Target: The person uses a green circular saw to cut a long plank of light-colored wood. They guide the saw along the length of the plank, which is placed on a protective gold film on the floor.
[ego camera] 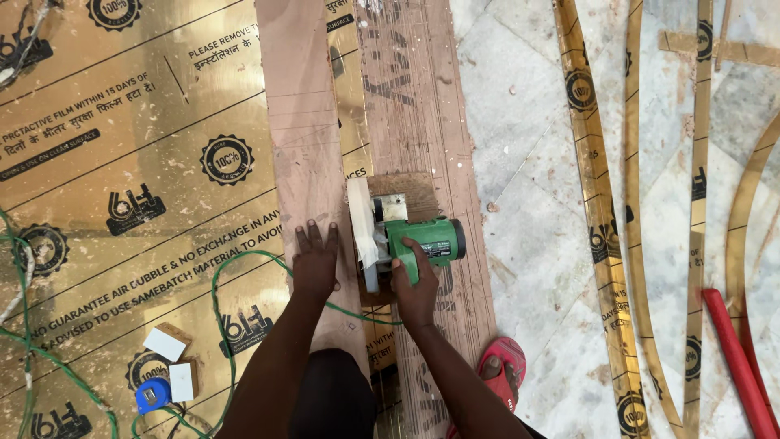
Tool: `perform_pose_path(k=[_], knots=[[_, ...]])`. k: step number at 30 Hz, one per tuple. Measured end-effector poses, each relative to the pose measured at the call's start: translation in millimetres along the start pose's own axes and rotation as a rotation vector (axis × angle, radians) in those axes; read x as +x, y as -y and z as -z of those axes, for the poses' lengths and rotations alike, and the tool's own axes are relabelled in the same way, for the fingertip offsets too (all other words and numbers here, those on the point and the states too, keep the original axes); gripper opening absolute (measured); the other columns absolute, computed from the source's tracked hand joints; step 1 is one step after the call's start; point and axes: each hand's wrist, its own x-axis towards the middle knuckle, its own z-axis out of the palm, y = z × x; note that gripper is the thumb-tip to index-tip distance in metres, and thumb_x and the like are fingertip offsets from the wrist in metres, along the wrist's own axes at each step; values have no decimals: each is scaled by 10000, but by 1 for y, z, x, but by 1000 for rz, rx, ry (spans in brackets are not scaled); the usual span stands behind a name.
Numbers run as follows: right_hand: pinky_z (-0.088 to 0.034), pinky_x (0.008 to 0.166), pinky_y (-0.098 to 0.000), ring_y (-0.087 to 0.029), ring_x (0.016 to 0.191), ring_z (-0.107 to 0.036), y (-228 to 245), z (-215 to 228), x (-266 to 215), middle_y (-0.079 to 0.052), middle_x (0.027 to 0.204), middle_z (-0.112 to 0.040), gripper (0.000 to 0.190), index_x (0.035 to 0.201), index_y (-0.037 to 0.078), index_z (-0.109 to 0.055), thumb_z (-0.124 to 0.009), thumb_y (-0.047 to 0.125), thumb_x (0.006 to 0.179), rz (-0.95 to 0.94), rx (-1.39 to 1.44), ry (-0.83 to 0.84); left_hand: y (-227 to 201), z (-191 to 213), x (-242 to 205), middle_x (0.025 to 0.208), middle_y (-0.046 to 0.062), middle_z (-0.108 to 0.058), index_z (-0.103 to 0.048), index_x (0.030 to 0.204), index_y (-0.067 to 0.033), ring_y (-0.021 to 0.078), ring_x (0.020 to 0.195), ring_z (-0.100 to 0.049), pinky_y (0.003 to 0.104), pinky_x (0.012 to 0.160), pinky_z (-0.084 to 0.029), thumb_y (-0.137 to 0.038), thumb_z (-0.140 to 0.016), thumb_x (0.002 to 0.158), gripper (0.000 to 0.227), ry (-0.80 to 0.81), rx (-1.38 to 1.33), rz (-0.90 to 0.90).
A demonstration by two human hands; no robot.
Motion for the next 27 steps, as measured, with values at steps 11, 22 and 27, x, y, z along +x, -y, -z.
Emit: perform_pose_path(k=[11,22,27], knots=[[-476,579,-250,-74,680,-561,1,-3,6,-15,858,-638,428,1408,104,-596,-639,153,985,17,-10,-6,-2,0,4,1663,300,-140,-147,1633,-202,532,1515,-198,530,963,-551,-290,-1017,531,1407,46,36,22],[-487,582,-248,-71,677,-571,2,-4,13,-25,861,-648,416,1409,94,-580,-632,203,1011,36,-24,14,24,-13,-35,1551,294,-350,-362,1504,-31,441,1464,-342,531,1187,-358,-342,-867,702,997,-258,-261,-238],[-469,547,-265,-78,634,-537,2,-7,17,-23,827,-624,433,1419,97,-584,-625,178,996,-13,22,7,77,-77,-205,1490,189,-507,-505,1449,-109,370,1385,-480,470,1141,-400,-352,-733,874,666,-15,-719,332]])
